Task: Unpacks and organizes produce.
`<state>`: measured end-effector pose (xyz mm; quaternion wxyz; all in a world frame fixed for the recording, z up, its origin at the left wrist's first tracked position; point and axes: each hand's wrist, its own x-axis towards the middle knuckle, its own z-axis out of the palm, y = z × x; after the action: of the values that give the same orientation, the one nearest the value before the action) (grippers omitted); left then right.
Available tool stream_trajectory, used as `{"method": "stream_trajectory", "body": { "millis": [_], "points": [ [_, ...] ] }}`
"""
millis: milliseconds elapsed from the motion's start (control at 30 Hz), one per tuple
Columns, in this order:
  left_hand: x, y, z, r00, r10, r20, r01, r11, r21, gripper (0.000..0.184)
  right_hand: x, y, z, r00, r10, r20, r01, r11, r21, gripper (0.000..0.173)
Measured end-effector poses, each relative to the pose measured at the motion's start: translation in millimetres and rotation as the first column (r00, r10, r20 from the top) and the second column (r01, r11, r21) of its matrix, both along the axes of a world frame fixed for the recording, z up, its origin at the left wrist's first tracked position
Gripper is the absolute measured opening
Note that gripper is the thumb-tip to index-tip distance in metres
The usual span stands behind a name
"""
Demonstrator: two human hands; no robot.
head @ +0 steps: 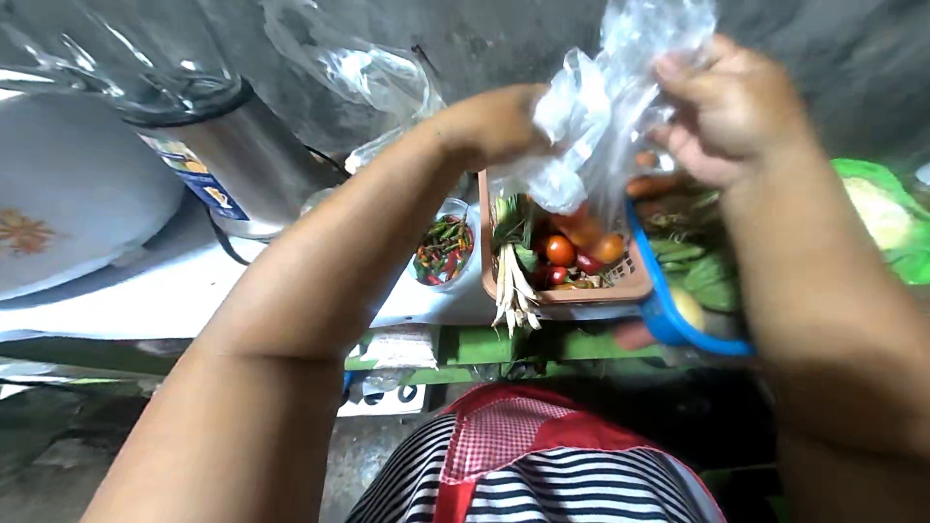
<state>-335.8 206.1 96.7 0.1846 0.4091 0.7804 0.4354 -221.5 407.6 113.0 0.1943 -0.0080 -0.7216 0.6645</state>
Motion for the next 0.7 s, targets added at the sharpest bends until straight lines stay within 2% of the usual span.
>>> {"method": "stream_trajectory", "body": {
  "millis": [33, 100, 167, 233, 300, 367, 400, 433, 467, 500, 533, 567, 600, 633, 667, 700],
  "points": [
    [-1.7, 1.8, -1.1, 0.998, 0.041, -0.042, -0.041, 0.999, 0.02, 0.042, -0.1, 5.0, -1.1, 0.999, -0.028, 0.027, 0.027, 0.999, 0.046, 0.014],
    [-1.3, 5.2, 4.7, 0.991, 0.096, -0.098, -0.087, 0.992, 0.096, 0.039, 1.9, 15.2, -2.6, 0.985, -0.129, 0.113, 0.097, 0.963, 0.251, 0.013],
    [1.7, 9.3, 14.2, 0.983, 0.114, -0.141, -0.089, 0.98, 0.176, 0.037, 6.0, 23.2, -2.2, 0.96, -0.172, 0.221, 0.064, 0.903, 0.425, 0.018],
    [8.7, 14.5, 23.5, 0.978, 0.109, -0.18, -0.066, 0.971, 0.231, 0.033, 12.1, 26.1, -0.2, 0.949, -0.102, 0.298, -0.044, 0.894, 0.446, 0.021],
    [13.6, 22.3, 32.3, 0.968, 0.162, -0.193, -0.118, 0.969, 0.218, 0.025, 19.6, 25.1, 2.5, 0.949, -0.028, 0.313, -0.115, 0.897, 0.427, 0.02],
    [13.1, 32.5, 37.8, 0.949, 0.261, -0.178, -0.211, 0.943, 0.259, 0.004, 22.8, 21.3, 2.7, 0.954, 0.031, 0.297, -0.158, 0.896, 0.416, 0.022],
    [3.3, 38.0, 36.6, 0.951, 0.247, -0.185, -0.181, 0.933, 0.311, 0.007, 22.0, 18.1, 2.0, 0.958, 0.035, 0.283, -0.153, 0.9, 0.408, 0.023],
    [-24.4, 43.7, 27.8, 0.961, 0.131, -0.242, -0.018, 0.908, 0.418, 0.013, 19.4, 15.4, 1.2, 0.961, 0.025, 0.276, -0.138, 0.907, 0.399, 0.027],
    [-80.8, 51.7, 11.3, 0.896, -0.14, -0.421, 0.36, 0.785, 0.504, 0.008, 16.5, 11.6, 1.3, 0.964, -0.002, 0.267, -0.108, 0.913, 0.394, 0.031],
    [-115.2, 57.0, 5.4, 0.804, -0.226, -0.551, 0.519, 0.719, 0.463, 0.006, 12.9, 8.3, 2.4, 0.971, -0.016, 0.238, -0.078, 0.921, 0.382, 0.031],
    [-118.3, 50.7, 5.6, 0.792, -0.162, -0.588, 0.475, 0.768, 0.429, 0.005, 9.7, 4.3, 5.3, 0.983, -0.013, 0.181, -0.053, 0.933, 0.356, 0.024],
    [-93.7, 37.7, 9.6, 0.828, 0.01, -0.561, 0.273, 0.866, 0.419, 0.005, 6.8, 0.8, 9.4, 0.995, 0.0, 0.103, -0.034, 0.944, 0.328, 0.012],
    [-50.5, 27.0, 17.9, 0.854, 0.224, -0.47, -0.027, 0.921, 0.389, 0.008, 3.3, -2.1, 13.9, 1.0, 0.012, 0.022, -0.018, 0.955, 0.296, 0.006],
    [-20.8, 24.3, 25.7, 0.817, 0.376, -0.437, -0.234, 0.909, 0.345, 0.012, 0.6, -5.8, 19.5, 0.999, 0.014, -0.043, -0.002, 0.964, 0.266, 0.012],
    [-4.0, 23.3, 30.7, 0.788, 0.419, -0.452, -0.299, 0.901, 0.315, 0.012, -0.2, -11.9, 26.4, 0.997, -0.02, -0.071, 0.036, 0.972, 0.233, 0.018],
    [7.7, 21.5, 34.6, 0.786, 0.382, -0.485, -0.274, 0.92, 0.281, 0.012, 1.1, -18.4, 33.4, 0.996, -0.067, -0.061, 0.078, 0.98, 0.186, 0.022]
  ]
}}
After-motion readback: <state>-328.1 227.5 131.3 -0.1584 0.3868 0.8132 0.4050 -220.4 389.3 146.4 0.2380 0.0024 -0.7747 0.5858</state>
